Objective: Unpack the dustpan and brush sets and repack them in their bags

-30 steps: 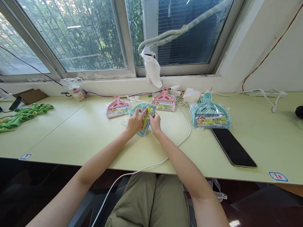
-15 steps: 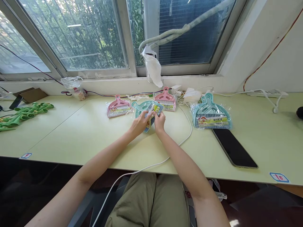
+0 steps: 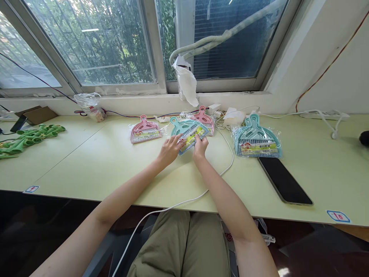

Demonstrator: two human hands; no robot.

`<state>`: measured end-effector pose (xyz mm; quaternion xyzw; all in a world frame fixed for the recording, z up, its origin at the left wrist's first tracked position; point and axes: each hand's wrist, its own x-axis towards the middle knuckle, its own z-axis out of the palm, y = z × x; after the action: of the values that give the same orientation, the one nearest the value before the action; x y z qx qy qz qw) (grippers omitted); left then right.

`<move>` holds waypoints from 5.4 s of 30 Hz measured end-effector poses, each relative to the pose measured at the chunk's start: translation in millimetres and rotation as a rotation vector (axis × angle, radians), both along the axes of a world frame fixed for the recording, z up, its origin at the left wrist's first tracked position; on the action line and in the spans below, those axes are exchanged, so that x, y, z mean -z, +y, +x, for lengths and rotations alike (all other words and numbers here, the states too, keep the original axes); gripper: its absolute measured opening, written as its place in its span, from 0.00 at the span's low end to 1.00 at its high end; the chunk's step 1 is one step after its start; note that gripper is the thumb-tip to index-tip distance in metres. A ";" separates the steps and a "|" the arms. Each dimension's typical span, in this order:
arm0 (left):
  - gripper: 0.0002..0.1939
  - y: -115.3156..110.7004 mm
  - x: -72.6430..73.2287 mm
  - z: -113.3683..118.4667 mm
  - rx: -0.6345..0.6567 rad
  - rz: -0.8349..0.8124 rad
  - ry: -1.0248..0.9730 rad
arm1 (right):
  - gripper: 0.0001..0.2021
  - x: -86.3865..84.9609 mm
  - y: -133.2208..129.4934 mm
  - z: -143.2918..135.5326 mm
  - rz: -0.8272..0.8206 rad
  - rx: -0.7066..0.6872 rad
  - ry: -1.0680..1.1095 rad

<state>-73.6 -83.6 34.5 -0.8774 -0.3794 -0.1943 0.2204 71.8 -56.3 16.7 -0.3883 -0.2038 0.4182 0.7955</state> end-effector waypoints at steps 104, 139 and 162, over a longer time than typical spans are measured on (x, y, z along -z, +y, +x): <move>0.34 21.2 -8.9 -7.2 0.331 -1.172 -1.703 | 0.14 -17.4 -10.9 -5.8 0.078 -0.279 0.057; 0.18 17.5 -0.3 5.6 0.249 -1.323 -1.818 | 0.18 -21.7 -14.7 -8.1 0.175 -0.288 -0.002; 0.24 15.4 -0.2 0.6 0.317 -1.381 -1.533 | 0.07 -22.3 -3.1 12.2 0.030 -0.305 0.088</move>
<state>-73.0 -68.2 34.7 -0.4939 -0.3265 -0.4666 -0.6571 84.0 -59.4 39.0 -0.3223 -0.2315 0.5475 0.7368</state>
